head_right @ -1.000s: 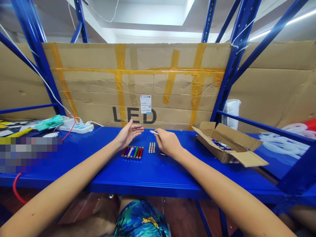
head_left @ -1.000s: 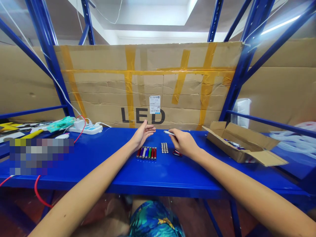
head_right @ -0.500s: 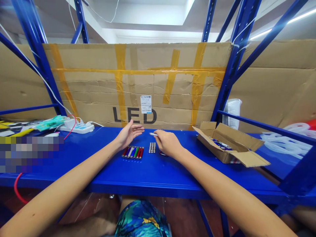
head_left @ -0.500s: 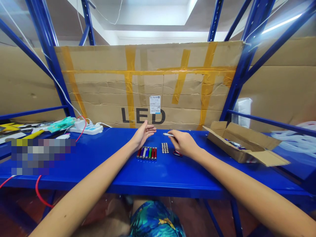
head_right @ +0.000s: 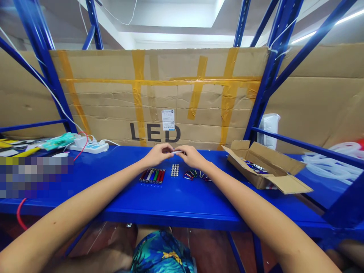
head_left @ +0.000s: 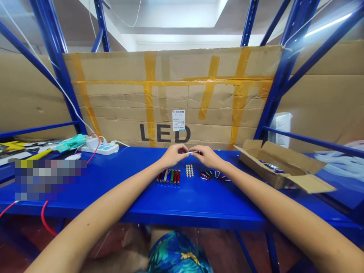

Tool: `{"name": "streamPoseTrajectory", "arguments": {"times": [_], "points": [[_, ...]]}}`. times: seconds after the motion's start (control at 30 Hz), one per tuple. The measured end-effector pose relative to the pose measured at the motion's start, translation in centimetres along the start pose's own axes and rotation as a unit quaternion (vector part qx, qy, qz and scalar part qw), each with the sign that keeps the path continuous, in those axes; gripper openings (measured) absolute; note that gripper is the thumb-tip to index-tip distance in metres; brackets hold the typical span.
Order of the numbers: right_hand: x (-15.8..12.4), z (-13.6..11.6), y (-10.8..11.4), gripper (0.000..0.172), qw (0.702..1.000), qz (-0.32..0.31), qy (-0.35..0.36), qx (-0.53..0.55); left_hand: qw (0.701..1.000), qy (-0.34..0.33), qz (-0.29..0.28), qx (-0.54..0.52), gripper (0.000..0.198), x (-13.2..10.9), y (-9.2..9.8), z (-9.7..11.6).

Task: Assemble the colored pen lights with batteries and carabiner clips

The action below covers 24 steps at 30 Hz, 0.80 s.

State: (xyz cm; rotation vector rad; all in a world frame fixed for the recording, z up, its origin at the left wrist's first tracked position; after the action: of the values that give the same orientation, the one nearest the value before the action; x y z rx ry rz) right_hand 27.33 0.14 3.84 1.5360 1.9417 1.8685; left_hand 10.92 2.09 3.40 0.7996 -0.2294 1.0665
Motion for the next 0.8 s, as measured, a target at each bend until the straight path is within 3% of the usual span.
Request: {"name": "streamPoseTrajectory", "arguments": {"times": [0.23, 0.37, 0.57, 0.8], "points": [[-0.3, 3.5, -1.4, 0.021, 0.988, -0.053, -0.14, -0.028, 0.996, 0.03, -0.013, 0.079, 0.004, 2.0, -0.1, -3.5], [-0.5, 3.9, -2.3, 0.011, 0.987, -0.106, -0.118, -0.035, 0.993, 0.05, -0.023, 0.102, 0.006, 1.5, -0.2, -4.4], [-0.6, 3.7, -2.8, 0.02, 0.986, -0.123, -0.058, -0.093, 0.981, 0.082, -0.045, 0.17, 0.005, 1.3, -0.7, -4.4], [-0.7, 3.4, -2.6, 0.021, 0.983, -0.144, -0.067, -0.092, 0.97, 0.102, -0.084, 0.204, 0.01, 1.0, -0.9, -4.1]]}}
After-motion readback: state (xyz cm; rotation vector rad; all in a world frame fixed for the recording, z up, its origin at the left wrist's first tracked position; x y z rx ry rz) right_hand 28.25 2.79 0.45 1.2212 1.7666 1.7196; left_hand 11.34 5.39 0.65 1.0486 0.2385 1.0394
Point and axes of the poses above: each hand's wrist, its own x-axis towards the middle knuckle, its own y-axis out of the back of the hand, z = x × y, the point moved 4 cm from there along x, towards the middle knuckle, and after that the axes turned 2 degrees about -y, right-handed, at the moved point
